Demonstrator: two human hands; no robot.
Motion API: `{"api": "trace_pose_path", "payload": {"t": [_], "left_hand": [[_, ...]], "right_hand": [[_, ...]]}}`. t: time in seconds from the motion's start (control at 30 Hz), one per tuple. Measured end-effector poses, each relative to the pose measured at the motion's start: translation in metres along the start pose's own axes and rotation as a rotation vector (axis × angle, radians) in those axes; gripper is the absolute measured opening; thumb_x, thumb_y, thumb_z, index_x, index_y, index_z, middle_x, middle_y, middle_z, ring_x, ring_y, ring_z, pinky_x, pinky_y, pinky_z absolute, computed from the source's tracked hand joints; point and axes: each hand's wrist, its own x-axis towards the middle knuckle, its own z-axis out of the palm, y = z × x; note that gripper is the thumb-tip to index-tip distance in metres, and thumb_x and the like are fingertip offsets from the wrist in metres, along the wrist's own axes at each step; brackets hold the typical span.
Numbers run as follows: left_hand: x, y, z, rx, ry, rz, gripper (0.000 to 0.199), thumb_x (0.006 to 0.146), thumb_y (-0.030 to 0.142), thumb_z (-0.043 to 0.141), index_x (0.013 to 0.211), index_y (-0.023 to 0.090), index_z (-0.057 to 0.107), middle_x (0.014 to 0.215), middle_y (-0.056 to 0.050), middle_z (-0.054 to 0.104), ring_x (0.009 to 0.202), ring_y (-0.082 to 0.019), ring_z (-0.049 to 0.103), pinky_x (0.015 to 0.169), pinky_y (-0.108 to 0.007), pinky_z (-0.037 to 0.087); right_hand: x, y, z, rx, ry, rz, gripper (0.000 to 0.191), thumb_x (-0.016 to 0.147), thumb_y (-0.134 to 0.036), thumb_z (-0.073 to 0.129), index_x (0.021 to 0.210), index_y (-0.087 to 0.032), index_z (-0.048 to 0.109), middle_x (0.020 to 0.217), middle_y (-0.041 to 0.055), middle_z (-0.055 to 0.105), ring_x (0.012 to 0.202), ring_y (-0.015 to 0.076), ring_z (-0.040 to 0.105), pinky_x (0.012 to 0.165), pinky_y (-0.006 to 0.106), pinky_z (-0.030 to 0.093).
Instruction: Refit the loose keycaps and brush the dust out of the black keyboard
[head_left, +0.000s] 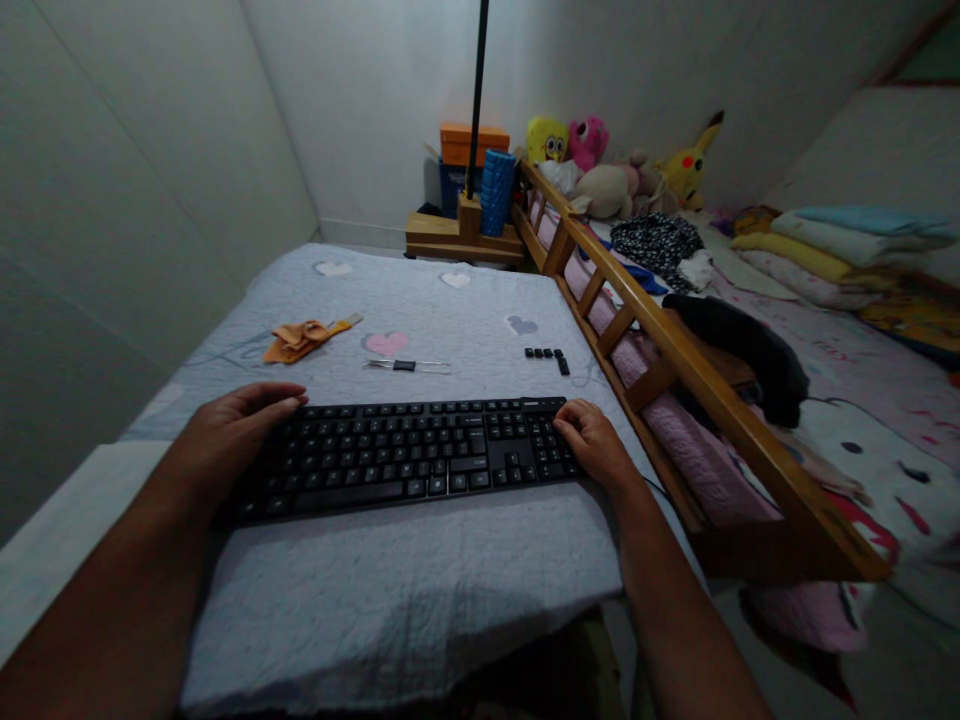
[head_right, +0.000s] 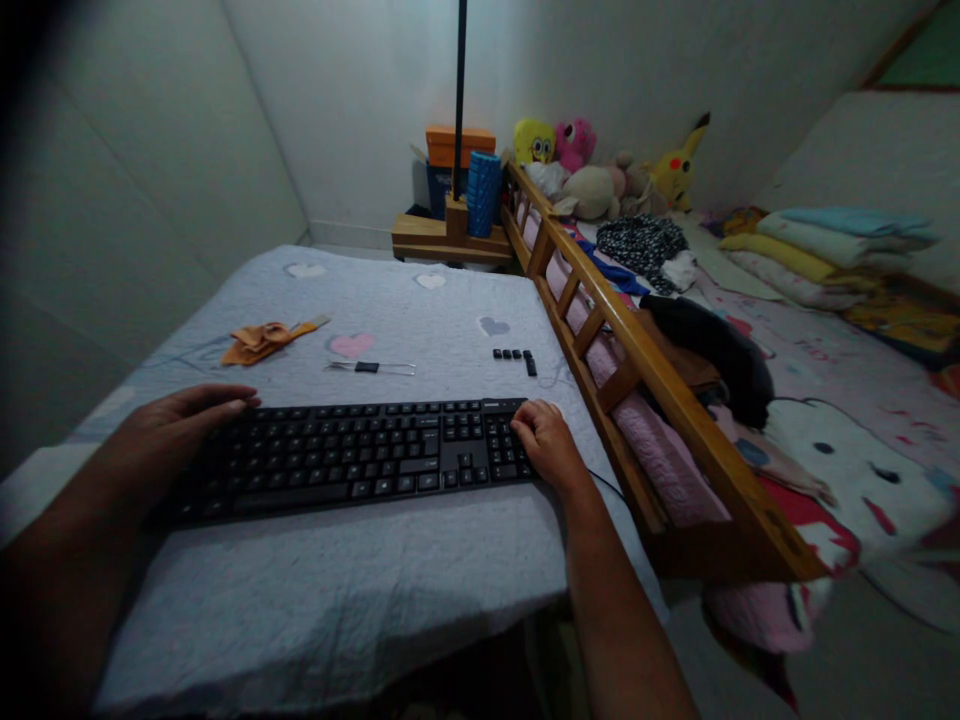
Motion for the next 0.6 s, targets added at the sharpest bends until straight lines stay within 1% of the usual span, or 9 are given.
{"api": "trace_pose_path", "payload": {"t": [0.17,0.33,0.4,0.53,0.6], "left_hand": [[0.000,0.000,-0.001,0.017,-0.001,0.006,0.049,0.066,0.050,0.066,0.108,0.024,0.073,0.112,-0.005,0.074,0.099,-0.026,0.065,0.089,-0.035,0.048],[-0.005,0.007,0.000,0.017,0.026,0.015,0.048,0.063,0.050,0.066,0.102,0.023,0.073,0.110,-0.004,0.074,0.102,-0.027,0.064,0.091,-0.035,0.047],[-0.007,0.011,0.001,0.018,0.028,0.009,0.048,0.062,0.050,0.066,0.101,0.024,0.073,0.109,-0.004,0.074,0.101,-0.026,0.064,0.090,-0.035,0.048],[-0.009,0.013,0.002,0.020,0.018,-0.025,0.050,0.063,0.051,0.066,0.104,0.024,0.073,0.109,-0.004,0.074,0.099,-0.026,0.065,0.083,-0.034,0.049],[-0.009,0.012,0.001,0.020,0.019,-0.016,0.049,0.064,0.050,0.066,0.105,0.024,0.073,0.110,-0.004,0.074,0.100,-0.026,0.065,0.085,-0.034,0.049]], "right_hand": [[0.001,0.002,0.001,-0.014,-0.021,-0.010,0.016,0.090,-0.021,0.052,0.074,-0.024,0.053,0.081,0.0030,0.057,0.084,0.0222,0.054,0.081,0.036,0.039],[-0.001,0.002,0.002,0.019,0.013,0.019,0.012,0.088,-0.023,0.052,0.077,-0.023,0.054,0.082,0.0030,0.058,0.085,0.0223,0.054,0.080,0.035,0.040],[-0.001,0.000,0.001,0.056,0.035,0.055,0.010,0.089,-0.024,0.051,0.080,-0.023,0.054,0.082,0.0028,0.059,0.084,0.0219,0.055,0.079,0.035,0.041],[-0.002,-0.002,-0.003,0.118,0.034,0.108,0.014,0.092,-0.030,0.047,0.082,-0.023,0.054,0.080,0.0020,0.058,0.081,0.0209,0.056,0.075,0.033,0.042],[-0.002,-0.003,-0.003,0.120,0.029,0.112,0.012,0.090,-0.030,0.050,0.081,-0.023,0.054,0.078,0.0008,0.057,0.079,0.0202,0.055,0.072,0.032,0.041]]}}
